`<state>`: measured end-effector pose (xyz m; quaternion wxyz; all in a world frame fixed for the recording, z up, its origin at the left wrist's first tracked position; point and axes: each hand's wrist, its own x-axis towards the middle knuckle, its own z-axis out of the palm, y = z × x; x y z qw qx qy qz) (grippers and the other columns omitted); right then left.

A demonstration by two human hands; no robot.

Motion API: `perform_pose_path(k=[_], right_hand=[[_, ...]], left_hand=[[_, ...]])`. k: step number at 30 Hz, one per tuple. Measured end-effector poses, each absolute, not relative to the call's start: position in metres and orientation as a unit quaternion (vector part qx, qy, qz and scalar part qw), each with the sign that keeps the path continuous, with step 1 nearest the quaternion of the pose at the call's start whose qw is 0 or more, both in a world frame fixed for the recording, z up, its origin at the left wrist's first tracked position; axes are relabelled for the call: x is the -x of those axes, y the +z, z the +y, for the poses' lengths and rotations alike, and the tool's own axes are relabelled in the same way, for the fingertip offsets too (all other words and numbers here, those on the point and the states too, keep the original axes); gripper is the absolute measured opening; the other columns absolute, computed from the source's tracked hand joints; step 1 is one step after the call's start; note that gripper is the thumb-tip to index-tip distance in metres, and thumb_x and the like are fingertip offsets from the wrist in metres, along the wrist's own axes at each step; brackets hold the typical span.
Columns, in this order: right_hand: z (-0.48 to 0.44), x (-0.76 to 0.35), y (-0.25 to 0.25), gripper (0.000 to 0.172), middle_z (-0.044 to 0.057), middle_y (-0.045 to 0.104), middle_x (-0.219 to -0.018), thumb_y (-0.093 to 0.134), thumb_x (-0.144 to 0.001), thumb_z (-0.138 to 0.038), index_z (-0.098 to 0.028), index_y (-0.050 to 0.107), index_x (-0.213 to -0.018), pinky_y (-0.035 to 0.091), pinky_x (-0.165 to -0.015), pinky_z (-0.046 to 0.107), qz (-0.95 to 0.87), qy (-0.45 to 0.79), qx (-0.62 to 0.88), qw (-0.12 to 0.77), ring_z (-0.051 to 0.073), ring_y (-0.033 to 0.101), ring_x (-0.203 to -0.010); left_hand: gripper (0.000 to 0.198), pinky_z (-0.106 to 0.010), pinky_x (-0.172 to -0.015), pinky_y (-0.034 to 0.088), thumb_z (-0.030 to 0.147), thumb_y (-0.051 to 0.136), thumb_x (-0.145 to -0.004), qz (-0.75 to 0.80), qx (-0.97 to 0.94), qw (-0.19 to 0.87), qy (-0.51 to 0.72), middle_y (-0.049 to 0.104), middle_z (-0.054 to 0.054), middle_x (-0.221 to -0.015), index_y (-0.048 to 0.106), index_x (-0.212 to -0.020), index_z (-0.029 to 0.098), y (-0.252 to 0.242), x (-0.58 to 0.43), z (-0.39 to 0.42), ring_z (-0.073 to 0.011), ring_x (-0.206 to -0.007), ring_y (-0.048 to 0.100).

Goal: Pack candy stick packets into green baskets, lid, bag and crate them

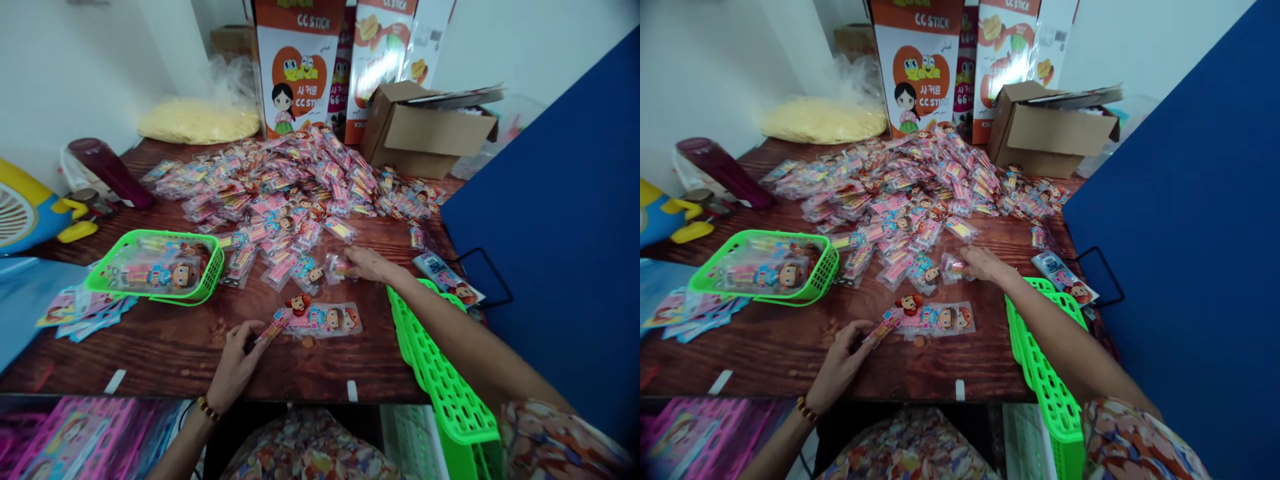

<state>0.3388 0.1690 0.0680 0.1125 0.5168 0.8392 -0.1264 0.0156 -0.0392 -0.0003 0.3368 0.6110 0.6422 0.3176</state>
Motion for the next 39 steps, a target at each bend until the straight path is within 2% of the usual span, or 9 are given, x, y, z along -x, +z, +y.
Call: perform_pose_path(k=[4, 9, 13, 16, 19, 25, 31, 35, 39], right_hand=[[0.122, -0.326, 0.109, 0.025, 0.005, 0.067, -0.095, 0.058, -0.09, -0.034, -0.018, 0.055, -0.109, 0.039, -0.069, 0.026, 0.856, -0.2, -0.476, -0.013, 0.019, 0.061, -0.082], [0.036, -0.275, 0.121, 0.04, 0.01, 0.062, -0.118, 0.058, -0.089, -0.024, -0.017, 0.048, -0.127, 0.036, -0.093, 0.038, 0.921, -0.225, -0.316, -0.015, 0.023, 0.056, -0.105], [0.003, -0.275, 0.096, 0.01, 0.01, 0.061, -0.106, 0.056, -0.088, -0.019, -0.017, 0.061, -0.096, 0.038, -0.089, 0.038, 0.908, -0.192, -0.369, 0.046, 0.023, 0.054, -0.1], [-0.003, -0.291, 0.084, 0.007, 0.01, 0.057, -0.112, 0.059, -0.086, -0.021, -0.018, 0.06, -0.091, 0.038, -0.091, 0.038, 0.896, -0.184, -0.402, 0.037, 0.024, 0.051, -0.105], [-0.007, -0.3, 0.077, 0.012, 0.01, 0.058, -0.114, 0.056, -0.085, -0.017, -0.017, 0.058, -0.096, 0.035, -0.097, 0.039, 0.89, -0.187, -0.414, 0.045, 0.023, 0.052, -0.105], [-0.021, -0.298, 0.06, 0.019, 0.009, 0.064, -0.105, 0.054, -0.085, -0.017, -0.016, 0.056, -0.104, 0.033, -0.099, 0.041, 0.876, -0.182, -0.446, 0.015, 0.023, 0.056, -0.102], [-0.019, -0.289, 0.077, 0.061, 0.016, 0.06, -0.12, 0.056, -0.083, -0.016, -0.008, 0.035, -0.141, 0.028, -0.103, 0.046, 0.886, -0.151, -0.437, -0.035, 0.028, 0.051, -0.111], [-0.023, -0.284, 0.084, 0.024, 0.012, 0.062, -0.104, 0.049, -0.088, -0.016, -0.016, 0.062, -0.108, 0.032, -0.096, 0.046, 0.891, -0.118, -0.437, 0.023, 0.028, 0.052, -0.102], [-0.032, -0.294, 0.083, 0.009, 0.011, 0.06, -0.109, 0.055, -0.084, -0.02, -0.018, 0.062, -0.09, 0.031, -0.096, 0.045, 0.885, -0.118, -0.448, 0.034, 0.028, 0.05, -0.106]], left_hand=[[0.028, -0.033, -0.082, 0.046, 0.044, 0.051, -0.09, 0.62, -0.611, 0.369, 0.325, 0.066, -0.004, -0.099, 0.058, -0.106, 0.023, 0.017, -0.016, -0.038, -0.0195, -0.089, 0.059], [0.017, -0.034, -0.089, 0.042, 0.028, 0.051, -0.09, 0.536, -0.718, 0.321, 0.307, 0.068, -0.002, -0.094, 0.063, -0.101, 0.024, 0.043, -0.043, -0.046, -0.0191, -0.092, 0.057], [0.018, -0.032, -0.086, 0.043, 0.026, 0.049, -0.091, 0.517, -0.727, 0.359, 0.273, 0.068, -0.002, -0.097, 0.063, -0.103, 0.024, 0.042, -0.056, -0.055, -0.0187, -0.095, 0.057], [0.025, -0.037, -0.094, 0.039, 0.031, 0.045, -0.095, 0.559, -0.714, 0.322, 0.271, 0.066, -0.003, -0.108, 0.059, -0.115, 0.025, 0.033, -0.053, -0.039, -0.0202, -0.103, 0.056], [0.033, -0.044, -0.092, 0.036, 0.033, 0.048, -0.093, 0.638, -0.702, 0.218, 0.229, 0.061, -0.008, -0.116, 0.054, -0.124, 0.023, 0.022, -0.05, -0.005, -0.0258, -0.106, 0.051], [0.013, -0.043, -0.086, 0.033, 0.026, 0.053, -0.089, 0.648, -0.704, 0.196, 0.213, 0.061, -0.006, -0.091, 0.061, -0.082, 0.02, 0.012, -0.053, 0.028, -0.025, -0.094, 0.049], [0.015, -0.033, -0.086, 0.038, 0.022, 0.043, -0.094, 0.545, -0.754, 0.247, 0.27, 0.059, 0.0, -0.08, 0.054, -0.084, 0.021, 0.035, -0.057, -0.012, -0.0163, -0.082, 0.051], [0.021, -0.031, -0.083, 0.041, 0.018, 0.037, -0.096, 0.429, -0.779, 0.344, 0.301, 0.059, -0.001, -0.081, 0.054, -0.084, 0.021, 0.039, -0.071, -0.041, -0.0165, -0.084, 0.052], [0.019, -0.035, -0.087, 0.04, 0.03, 0.039, -0.098, 0.498, -0.74, 0.355, 0.281, 0.062, -0.003, -0.094, 0.057, -0.097, 0.023, 0.026, -0.077, -0.037, -0.0189, -0.094, 0.052]])
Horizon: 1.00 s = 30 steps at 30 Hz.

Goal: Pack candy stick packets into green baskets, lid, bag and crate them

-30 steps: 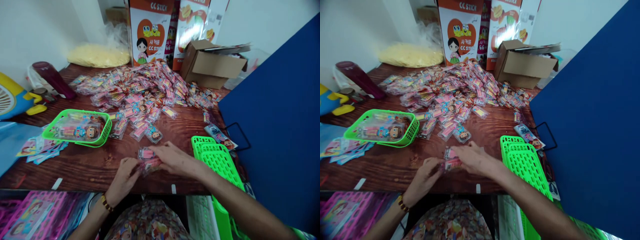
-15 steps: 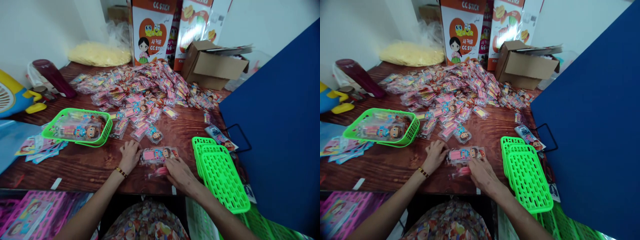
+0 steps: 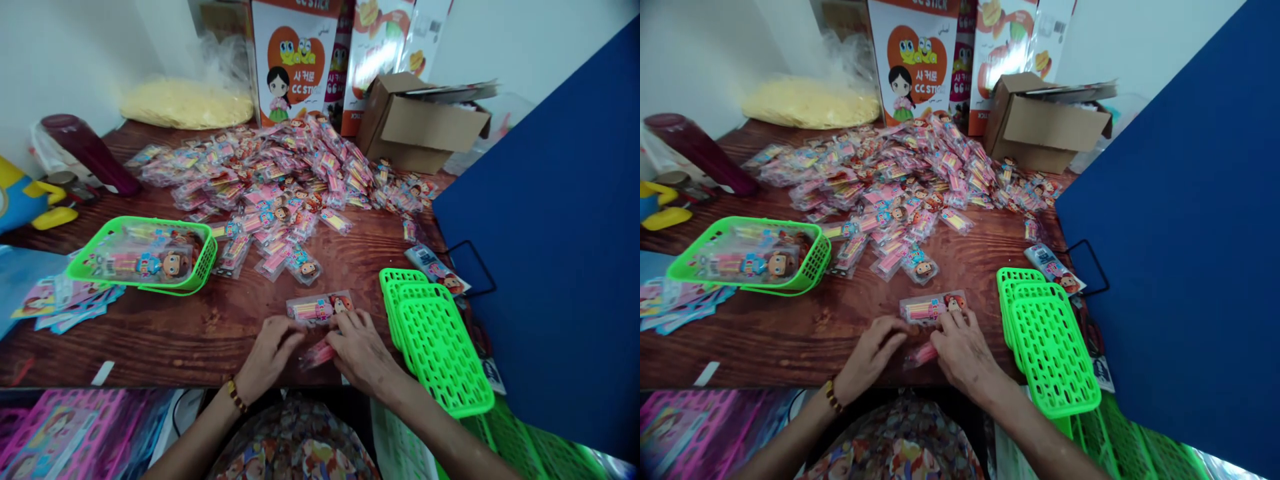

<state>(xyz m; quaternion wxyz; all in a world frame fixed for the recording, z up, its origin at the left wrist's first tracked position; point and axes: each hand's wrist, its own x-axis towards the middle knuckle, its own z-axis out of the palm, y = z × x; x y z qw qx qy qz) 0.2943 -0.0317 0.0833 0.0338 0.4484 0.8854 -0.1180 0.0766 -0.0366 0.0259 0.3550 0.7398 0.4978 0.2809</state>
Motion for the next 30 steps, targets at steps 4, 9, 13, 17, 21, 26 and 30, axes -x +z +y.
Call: perform_pose_path(k=[4, 9, 13, 17, 21, 26, 30], right_hand=[[-0.021, -0.306, 0.084, 0.012, 0.007, 0.063, -0.102, 0.056, -0.082, -0.017, -0.018, 0.059, -0.094, 0.023, -0.103, 0.045, 0.893, -0.139, -0.428, 0.029, 0.023, 0.052, -0.102], [0.009, -0.292, 0.081, 0.027, 0.01, 0.063, -0.107, 0.052, -0.085, -0.017, -0.015, 0.056, -0.111, 0.028, -0.097, 0.043, 0.895, -0.122, -0.428, 0.033, 0.024, 0.052, -0.102], [0.021, -0.281, 0.074, 0.032, 0.013, 0.057, -0.118, 0.057, -0.083, -0.019, -0.017, 0.056, -0.114, 0.03, -0.094, 0.043, 0.895, -0.087, -0.437, 0.033, 0.026, 0.048, -0.109], [0.021, -0.282, 0.08, 0.026, 0.01, 0.062, -0.111, 0.066, -0.077, -0.025, -0.018, 0.057, -0.101, 0.028, -0.097, 0.042, 0.899, -0.11, -0.42, 0.053, 0.025, 0.052, -0.106], [0.016, -0.264, 0.088, 0.025, 0.007, 0.065, -0.101, 0.064, -0.082, -0.03, -0.019, 0.052, -0.102, 0.031, -0.092, 0.04, 0.893, -0.106, -0.437, 0.031, 0.023, 0.058, -0.095], [0.001, -0.224, 0.072, 0.024, 0.008, 0.063, -0.1, 0.062, -0.083, -0.026, -0.019, 0.051, -0.103, 0.037, -0.083, 0.041, 0.864, -0.061, -0.498, 0.037, 0.026, 0.06, -0.091], [-0.008, -0.227, 0.066, 0.044, 0.009, 0.06, -0.108, 0.071, -0.077, -0.032, -0.02, 0.05, -0.112, 0.04, -0.083, 0.041, 0.874, -0.083, -0.478, 0.035, 0.027, 0.059, -0.097]], left_hand=[[0.023, -0.045, -0.089, 0.035, 0.032, 0.049, -0.092, 0.619, -0.722, 0.231, 0.204, 0.058, -0.009, -0.11, 0.058, -0.111, 0.022, 0.015, -0.079, -0.003, -0.0272, -0.103, 0.045], [0.006, -0.045, -0.088, 0.033, 0.02, 0.054, -0.084, 0.593, -0.741, 0.251, 0.19, 0.059, -0.006, -0.095, 0.059, -0.083, 0.02, 0.01, -0.082, 0.016, -0.0261, -0.097, 0.046], [0.015, -0.038, -0.092, 0.036, 0.01, 0.046, -0.083, 0.522, -0.769, 0.302, 0.214, 0.06, 0.0, -0.089, 0.055, -0.088, 0.021, 0.01, -0.078, 0.003, -0.0182, -0.092, 0.052], [0.018, -0.034, -0.089, 0.044, 0.02, 0.037, -0.094, 0.494, -0.752, 0.355, 0.253, 0.064, -0.003, -0.095, 0.055, -0.095, 0.022, 0.018, -0.071, -0.014, -0.0172, -0.094, 0.058], [0.045, -0.038, -0.105, 0.041, 0.029, 0.042, -0.095, 0.482, -0.657, 0.463, 0.349, 0.054, -0.01, -0.133, 0.033, -0.139, 0.023, 0.024, -0.058, -0.028, -0.0199, -0.124, 0.051], [0.079, -0.048, -0.114, 0.031, 0.03, 0.064, -0.083, 0.539, -0.649, 0.411, 0.346, 0.04, -0.015, -0.145, 0.018, -0.147, 0.022, 0.003, -0.05, -0.035, -0.0261, -0.134, 0.041], [0.07, -0.045, -0.109, 0.038, 0.026, 0.059, -0.087, 0.523, -0.663, 0.396, 0.36, 0.049, -0.011, -0.135, 0.021, -0.146, 0.026, -0.008, -0.049, -0.034, -0.0223, -0.125, 0.05]])
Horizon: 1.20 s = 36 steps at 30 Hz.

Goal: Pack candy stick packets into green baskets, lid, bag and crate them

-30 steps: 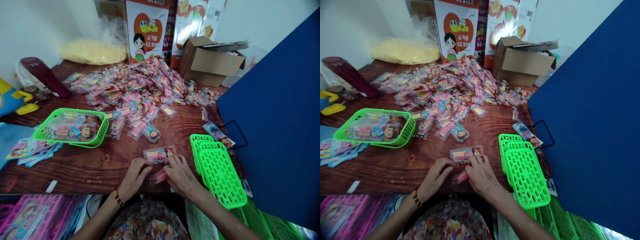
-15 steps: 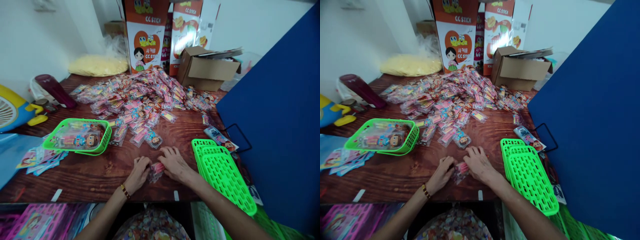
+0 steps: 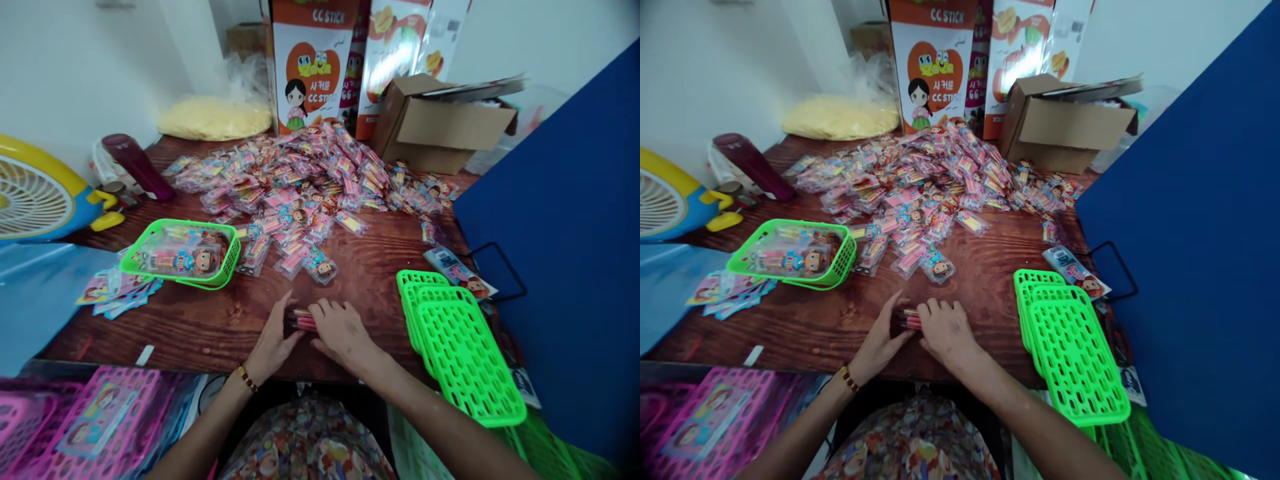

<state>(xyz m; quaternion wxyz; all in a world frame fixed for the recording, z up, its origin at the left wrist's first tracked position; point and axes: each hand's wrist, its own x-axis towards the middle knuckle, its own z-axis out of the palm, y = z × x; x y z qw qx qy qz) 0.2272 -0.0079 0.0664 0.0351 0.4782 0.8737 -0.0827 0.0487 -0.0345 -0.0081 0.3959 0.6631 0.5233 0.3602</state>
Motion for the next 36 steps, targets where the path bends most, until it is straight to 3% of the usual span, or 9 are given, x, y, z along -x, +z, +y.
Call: perform_pose_path(k=[5, 10, 16, 20, 23, 26, 29, 33, 36], right_hand=[[-0.007, -0.264, 0.075, 0.059, 0.011, 0.059, -0.12, 0.07, -0.078, -0.03, -0.017, 0.044, -0.129, 0.039, -0.091, 0.045, 0.863, -0.117, -0.488, 0.057, 0.028, 0.057, -0.107], [-0.014, -0.28, 0.065, 0.042, 0.008, 0.06, -0.113, 0.064, -0.082, -0.024, -0.018, 0.049, -0.121, 0.041, -0.087, 0.038, 0.865, -0.12, -0.483, 0.061, 0.025, 0.058, -0.101], [-0.013, -0.276, 0.064, 0.021, 0.006, 0.063, -0.104, 0.046, -0.091, -0.017, -0.021, 0.051, -0.111, 0.041, -0.07, 0.029, 0.86, -0.127, -0.49, 0.062, 0.02, 0.062, -0.094], [-0.008, -0.256, 0.066, 0.02, 0.004, 0.064, -0.1, 0.043, -0.09, -0.015, -0.022, 0.052, -0.106, 0.041, -0.067, 0.029, 0.867, -0.13, -0.48, 0.042, 0.019, 0.063, -0.088], [-0.008, -0.236, 0.066, 0.022, 0.005, 0.064, -0.102, 0.048, -0.088, -0.015, -0.022, 0.052, -0.108, 0.043, -0.071, 0.03, 0.875, -0.14, -0.462, 0.027, 0.02, 0.063, -0.089], [0.001, -0.229, 0.075, 0.025, 0.006, 0.065, -0.105, 0.055, -0.087, -0.022, -0.021, 0.053, -0.111, 0.044, -0.079, 0.034, 0.883, -0.177, -0.434, 0.023, 0.022, 0.063, -0.095], [0.031, -0.227, 0.09, 0.038, 0.006, 0.063, -0.113, 0.063, -0.084, -0.044, -0.022, 0.054, -0.114, 0.044, -0.087, 0.037, 0.886, -0.236, -0.398, 0.001, 0.024, 0.06, -0.104], [0.088, -0.211, 0.084, 0.038, 0.009, 0.055, -0.132, 0.051, -0.093, -0.046, -0.023, 0.054, -0.123, 0.038, -0.099, 0.042, 0.861, -0.158, -0.476, -0.08, 0.025, 0.049, -0.122], [0.115, -0.2, 0.051, 0.047, 0.01, 0.039, -0.15, 0.051, -0.094, -0.044, -0.025, 0.046, -0.137, 0.03, -0.108, 0.049, 0.862, -0.094, -0.493, -0.069, 0.029, 0.031, -0.138]], left_hand=[[0.068, -0.049, -0.112, 0.034, 0.024, 0.057, -0.088, 0.499, -0.688, 0.409, 0.332, 0.049, -0.012, -0.136, 0.022, -0.146, 0.027, 0.001, -0.052, -0.034, -0.0233, -0.127, 0.048], [0.082, -0.046, -0.113, 0.033, 0.027, 0.062, -0.086, 0.491, -0.673, 0.42, 0.36, 0.037, -0.015, -0.147, 0.01, -0.149, 0.026, 0.001, -0.068, -0.034, -0.0244, -0.135, 0.041], [0.074, -0.044, -0.106, 0.041, 0.032, 0.054, -0.092, 0.522, -0.707, 0.341, 0.333, 0.05, -0.013, -0.132, 0.01, -0.15, 0.024, -0.001, -0.065, -0.036, -0.023, -0.123, 0.052], [0.095, -0.058, -0.115, 0.02, 0.04, 0.069, -0.081, 0.543, -0.792, 0.125, 0.249, 0.031, -0.018, -0.151, 0.008, -0.152, 0.023, 0.037, -0.047, -0.034, -0.0359, -0.143, 0.023], [0.09, -0.064, -0.115, 0.005, 0.038, 0.074, -0.074, 0.501, -0.852, 0.051, 0.141, 0.044, -0.016, -0.144, 0.026, -0.149, 0.022, 0.061, -0.037, -0.029, -0.0388, -0.141, 0.024], [0.055, -0.06, -0.11, 0.022, 0.028, 0.064, -0.081, 0.485, -0.871, 0.059, 0.048, 0.063, -0.011, -0.116, 0.048, -0.133, 0.021, 0.063, -0.034, -0.024, -0.0321, -0.118, 0.051], [0.029, -0.046, -0.092, 0.042, 0.021, 0.055, -0.086, 0.5, -0.862, 0.081, -0.009, 0.064, -0.008, -0.104, 0.057, -0.115, 0.021, 0.051, -0.034, -0.022, -0.0255, -0.097, 0.058], [0.029, -0.042, -0.087, 0.043, 0.018, 0.054, -0.086, 0.524, -0.847, 0.086, -0.02, 0.062, -0.006, -0.107, 0.056, -0.114, 0.024, 0.04, -0.034, -0.026, -0.0253, -0.099, 0.056], [0.029, -0.041, -0.086, 0.042, 0.018, 0.055, -0.085, 0.532, -0.841, 0.094, -0.017, 0.061, -0.005, -0.106, 0.055, -0.113, 0.025, 0.04, -0.033, -0.028, -0.0252, -0.099, 0.055]])
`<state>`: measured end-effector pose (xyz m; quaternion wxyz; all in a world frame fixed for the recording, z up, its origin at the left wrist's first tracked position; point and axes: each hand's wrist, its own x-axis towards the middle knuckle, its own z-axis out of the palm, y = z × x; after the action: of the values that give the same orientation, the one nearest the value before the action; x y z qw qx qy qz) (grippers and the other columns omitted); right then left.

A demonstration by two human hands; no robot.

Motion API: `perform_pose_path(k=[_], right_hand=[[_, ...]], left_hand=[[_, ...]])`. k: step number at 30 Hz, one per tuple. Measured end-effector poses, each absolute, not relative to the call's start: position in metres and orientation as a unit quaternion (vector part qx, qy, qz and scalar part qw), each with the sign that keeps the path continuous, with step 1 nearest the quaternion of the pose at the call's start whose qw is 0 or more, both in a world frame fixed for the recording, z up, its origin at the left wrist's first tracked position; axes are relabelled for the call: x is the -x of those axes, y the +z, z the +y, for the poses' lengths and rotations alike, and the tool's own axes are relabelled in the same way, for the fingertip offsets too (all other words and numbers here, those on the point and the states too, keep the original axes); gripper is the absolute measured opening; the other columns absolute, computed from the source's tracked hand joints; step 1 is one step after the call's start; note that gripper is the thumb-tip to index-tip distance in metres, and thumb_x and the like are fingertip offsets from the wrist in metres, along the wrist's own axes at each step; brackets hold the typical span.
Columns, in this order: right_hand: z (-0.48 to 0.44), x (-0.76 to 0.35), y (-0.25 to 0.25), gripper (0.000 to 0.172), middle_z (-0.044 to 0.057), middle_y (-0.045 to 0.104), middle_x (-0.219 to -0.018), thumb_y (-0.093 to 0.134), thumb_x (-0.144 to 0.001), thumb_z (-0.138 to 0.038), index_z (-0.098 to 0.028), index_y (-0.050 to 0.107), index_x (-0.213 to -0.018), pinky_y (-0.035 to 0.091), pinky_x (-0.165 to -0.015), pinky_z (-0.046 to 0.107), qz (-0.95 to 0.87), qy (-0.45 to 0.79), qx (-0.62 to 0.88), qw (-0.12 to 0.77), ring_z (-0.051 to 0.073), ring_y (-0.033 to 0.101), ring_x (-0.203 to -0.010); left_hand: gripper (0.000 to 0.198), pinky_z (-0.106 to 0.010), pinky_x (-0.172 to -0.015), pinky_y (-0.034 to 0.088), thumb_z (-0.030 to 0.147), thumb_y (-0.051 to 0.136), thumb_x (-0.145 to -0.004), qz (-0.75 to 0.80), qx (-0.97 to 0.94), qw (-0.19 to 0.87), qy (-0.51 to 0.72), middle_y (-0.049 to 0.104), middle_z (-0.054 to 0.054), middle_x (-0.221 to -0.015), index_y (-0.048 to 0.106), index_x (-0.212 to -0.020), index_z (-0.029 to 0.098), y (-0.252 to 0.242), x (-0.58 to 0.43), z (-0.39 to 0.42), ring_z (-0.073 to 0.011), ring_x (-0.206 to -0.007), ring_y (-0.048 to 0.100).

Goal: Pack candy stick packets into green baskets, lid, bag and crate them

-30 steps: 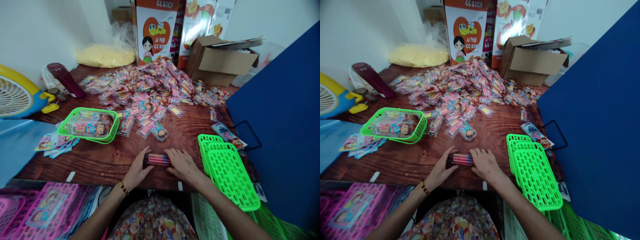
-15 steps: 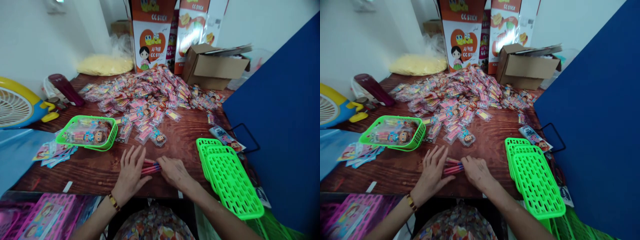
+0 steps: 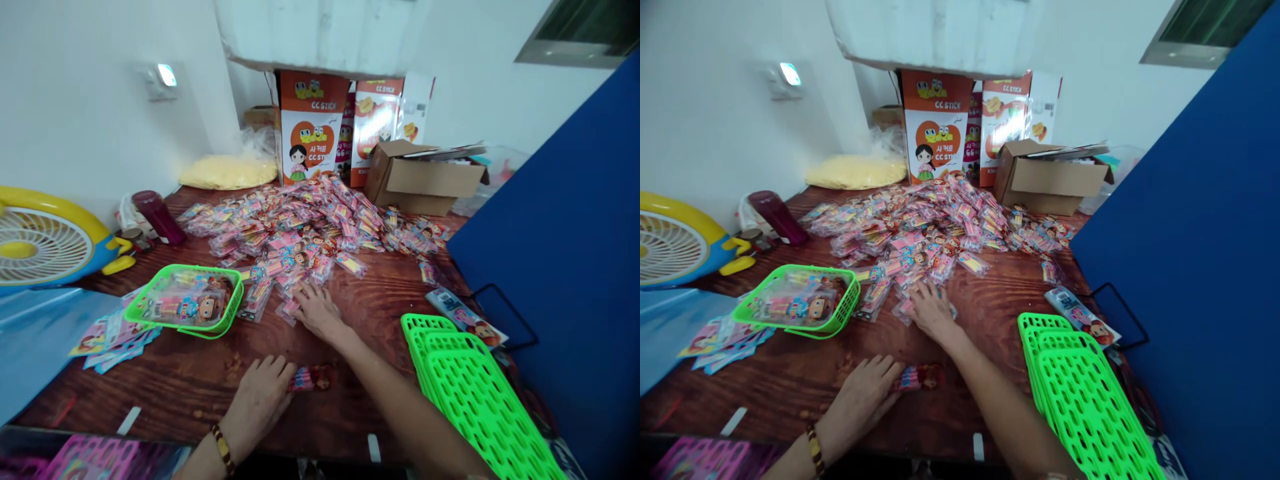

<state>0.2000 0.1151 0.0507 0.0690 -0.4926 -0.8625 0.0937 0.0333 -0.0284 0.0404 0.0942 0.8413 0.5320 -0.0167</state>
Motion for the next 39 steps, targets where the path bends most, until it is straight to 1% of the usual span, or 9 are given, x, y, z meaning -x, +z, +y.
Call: perform_pose_path(k=[4, 10, 16, 23, 26, 29, 33, 37, 39], right_hand=[[0.111, -0.225, 0.008, 0.055, 0.009, 0.029, -0.157, 0.045, -0.097, -0.041, -0.025, 0.034, -0.148, 0.022, -0.114, 0.053, -0.87, 0.07, 0.486, 0.048, 0.029, 0.019, -0.145], [0.08, -0.302, 0.011, 0.053, 0.01, 0.034, -0.155, 0.048, -0.096, -0.039, -0.026, 0.038, -0.146, 0.021, -0.114, 0.054, -0.862, 0.113, 0.492, 0.037, 0.025, 0.019, -0.146], [0.105, -0.332, 0.036, 0.038, 0.01, 0.059, -0.134, 0.036, -0.1, -0.033, -0.021, 0.057, -0.13, 0.041, -0.104, 0.037, -0.807, 0.183, 0.536, 0.164, 0.019, 0.053, -0.124], [0.085, -0.264, 0.03, 0.063, 0.027, 0.042, -0.145, 0.053, -0.091, -0.044, -0.005, 0.044, -0.14, 0.033, -0.108, 0.047, -0.759, 0.068, 0.648, 0.001, 0.036, 0.043, -0.133], [0.064, -0.238, 0.047, 0.046, 0.017, 0.064, -0.124, 0.039, -0.097, -0.049, -0.019, 0.059, -0.126, 0.043, -0.096, 0.044, -0.784, 0.108, 0.611, -0.014, 0.03, 0.064, -0.107], [0.07, -0.24, 0.072, 0.041, 0.009, 0.073, -0.103, 0.033, -0.099, -0.046, -0.025, 0.067, -0.108, 0.047, -0.085, 0.038, -0.785, 0.15, 0.599, -0.047, 0.025, 0.068, -0.093], [0.106, -0.253, 0.076, 0.035, 0.011, 0.065, -0.122, 0.036, -0.097, -0.024, -0.021, 0.062, -0.12, 0.04, -0.095, 0.037, -0.843, 0.108, 0.527, 0.004, 0.023, 0.059, -0.113], [0.128, -0.246, 0.052, 0.055, 0.007, 0.042, -0.15, 0.048, -0.086, -0.012, -0.024, 0.046, -0.14, 0.023, -0.109, 0.043, -0.951, 0.088, 0.296, -0.011, 0.024, 0.027, -0.141], [0.128, -0.244, 0.043, 0.055, 0.005, 0.043, -0.149, 0.048, -0.087, -0.013, -0.026, 0.045, -0.14, 0.024, -0.108, 0.043, -0.963, 0.083, 0.253, -0.037, 0.024, 0.028, -0.14]], left_hand=[[0.029, -0.042, -0.086, 0.043, 0.018, 0.053, -0.087, 0.537, -0.836, 0.111, -0.014, 0.061, -0.005, -0.106, 0.054, -0.114, 0.025, 0.043, -0.034, -0.028, -0.026, -0.1, 0.054], [0.026, -0.043, -0.085, 0.044, 0.021, 0.05, -0.09, 0.533, -0.838, 0.119, 0.002, 0.061, -0.005, -0.104, 0.056, -0.114, 0.025, 0.041, -0.034, -0.027, -0.0263, -0.098, 0.055], [0.03, -0.044, -0.087, 0.043, 0.018, 0.05, -0.089, 0.538, -0.834, 0.123, -0.006, 0.061, -0.006, -0.107, 0.056, -0.117, 0.024, 0.038, -0.032, -0.028, -0.0267, -0.1, 0.054], [0.029, -0.041, -0.087, 0.043, 0.02, 0.052, -0.09, 0.54, -0.835, 0.103, -0.008, 0.061, -0.005, -0.107, 0.056, -0.118, 0.025, 0.038, -0.033, -0.028, -0.0245, -0.099, 0.055], [0.028, -0.04, -0.086, 0.044, 0.02, 0.052, -0.09, 0.536, -0.838, 0.096, -0.004, 0.061, -0.006, -0.108, 0.056, -0.118, 0.025, 0.037, -0.032, -0.029, -0.0244, -0.099, 0.055], [0.031, -0.04, -0.086, 0.044, 0.021, 0.054, -0.09, 0.529, -0.842, 0.103, 0.0, 0.06, -0.007, -0.116, 0.055, -0.121, 0.025, 0.036, -0.028, -0.033, -0.025, -0.102, 0.054], [0.03, -0.04, -0.085, 0.045, 0.022, 0.054, -0.09, 0.529, -0.84, 0.123, 0.001, 0.062, -0.005, -0.111, 0.056, -0.12, 0.025, 0.035, -0.024, -0.041, -0.0246, -0.1, 0.055], [0.026, -0.039, -0.085, 0.045, 0.023, 0.054, -0.091, 0.542, -0.83, 0.132, -0.002, 0.062, -0.005, -0.106, 0.058, -0.116, 0.024, 0.038, -0.02, -0.049, -0.0245, -0.099, 0.056], [0.026, -0.039, -0.086, 0.045, 0.024, 0.053, -0.091, 0.549, -0.825, 0.134, -0.002, 0.062, -0.006, -0.106, 0.057, -0.117, 0.023, 0.04, -0.016, -0.052, -0.0245, -0.1, 0.056]])
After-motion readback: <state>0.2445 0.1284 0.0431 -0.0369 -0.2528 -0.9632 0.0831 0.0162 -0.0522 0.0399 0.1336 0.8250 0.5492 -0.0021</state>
